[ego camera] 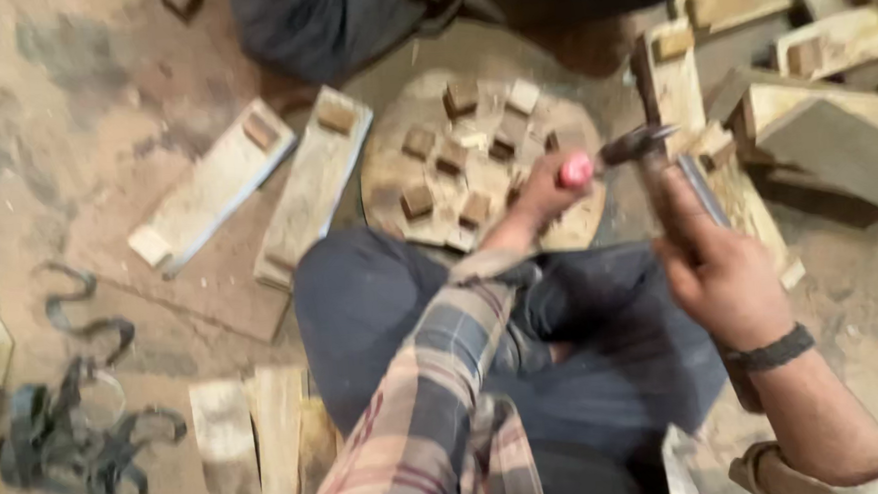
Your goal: The person uses a hammer and a red-handled tool to drive small wooden blocks into a circular wooden base. Then, the person assembles larger wooden pieces into a hexagonal structure, fitting them together by hand and tapping them with a hammer.
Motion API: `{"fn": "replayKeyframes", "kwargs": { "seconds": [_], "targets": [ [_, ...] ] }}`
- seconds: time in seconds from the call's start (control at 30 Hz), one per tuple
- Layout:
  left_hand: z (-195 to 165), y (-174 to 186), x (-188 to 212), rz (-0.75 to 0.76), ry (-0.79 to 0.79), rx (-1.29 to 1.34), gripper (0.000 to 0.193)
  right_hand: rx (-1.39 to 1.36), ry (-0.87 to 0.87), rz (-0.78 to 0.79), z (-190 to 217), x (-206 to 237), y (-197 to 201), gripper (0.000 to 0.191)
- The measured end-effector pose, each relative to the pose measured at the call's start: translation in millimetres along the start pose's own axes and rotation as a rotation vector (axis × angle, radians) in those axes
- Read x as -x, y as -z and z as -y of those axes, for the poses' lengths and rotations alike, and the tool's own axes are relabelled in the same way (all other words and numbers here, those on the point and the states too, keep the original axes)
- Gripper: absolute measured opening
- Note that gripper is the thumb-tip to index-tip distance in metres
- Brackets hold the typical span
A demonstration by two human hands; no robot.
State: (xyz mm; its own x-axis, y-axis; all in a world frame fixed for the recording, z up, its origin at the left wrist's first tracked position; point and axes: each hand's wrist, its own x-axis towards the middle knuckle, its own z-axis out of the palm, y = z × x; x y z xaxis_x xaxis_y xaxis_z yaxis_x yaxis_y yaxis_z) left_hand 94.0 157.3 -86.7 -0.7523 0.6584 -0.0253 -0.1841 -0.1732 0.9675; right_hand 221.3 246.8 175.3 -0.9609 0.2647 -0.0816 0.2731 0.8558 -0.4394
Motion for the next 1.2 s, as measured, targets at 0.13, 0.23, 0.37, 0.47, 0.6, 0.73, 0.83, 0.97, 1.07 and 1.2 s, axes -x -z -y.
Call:
{"fn": "replayKeyframes", "kwargs": {
  "seconds": [0.13, 0.23, 0.37, 0.47, 0.6, 0.73, 0.83, 0.97, 1.07, 1.2],
  "targets": [
    [-11, 6, -11, 0.012, -0.14, -0.068, 0.027, 0.051, -0.113, -0.126, -54, 68, -14, 0.075],
    [-23, 12, -19, 0.084, -0.177, -0.128, 0.022, -0.159, -0.334, -0.149, -84, 108, -43, 0.077],
    [-34, 23, -21, 0.025, -0.178, 0.036, 0.018, -0.697, -0.629, -0.217, -108, 118, -75, 0.08],
    [-39, 28, -21, -0.057, -0.069, 0.185, 0.017, -0.819, -0.671, -0.223, -120, 112, -79, 0.083],
    [-57, 31, -25, -0.114, -0.214, -0.014, 0.019, -0.962, -0.675, -0.187, -132, 106, -77, 0.081],
    [-101, 40, -30, -0.092, -0.265, -0.365, 0.024, -1.088, -0.631, -0.192, -141, 112, -77, 0.081],
    [-148, 59, -29, -0.062, -0.104, -0.722, 0.027, -1.182, -0.595, -0.232, -153, 127, -76, 0.075],
    [-200, 112, -6, 0.003, 0.128, -1.109, 0.029, -1.183, -0.692, -0.311, -183, 173, -77, 0.057],
    [-218, 147, 28, -0.034, 0.232, -1.27, 0.025, -0.858, -0.823, -0.331, -205, 223, -97, 0.068],
    [-224, 180, 75, -0.108, 0.142, -1.421, 0.028, 0.226, -0.838, -0.049, -210, 301, -136, 0.072]
  ]
}}
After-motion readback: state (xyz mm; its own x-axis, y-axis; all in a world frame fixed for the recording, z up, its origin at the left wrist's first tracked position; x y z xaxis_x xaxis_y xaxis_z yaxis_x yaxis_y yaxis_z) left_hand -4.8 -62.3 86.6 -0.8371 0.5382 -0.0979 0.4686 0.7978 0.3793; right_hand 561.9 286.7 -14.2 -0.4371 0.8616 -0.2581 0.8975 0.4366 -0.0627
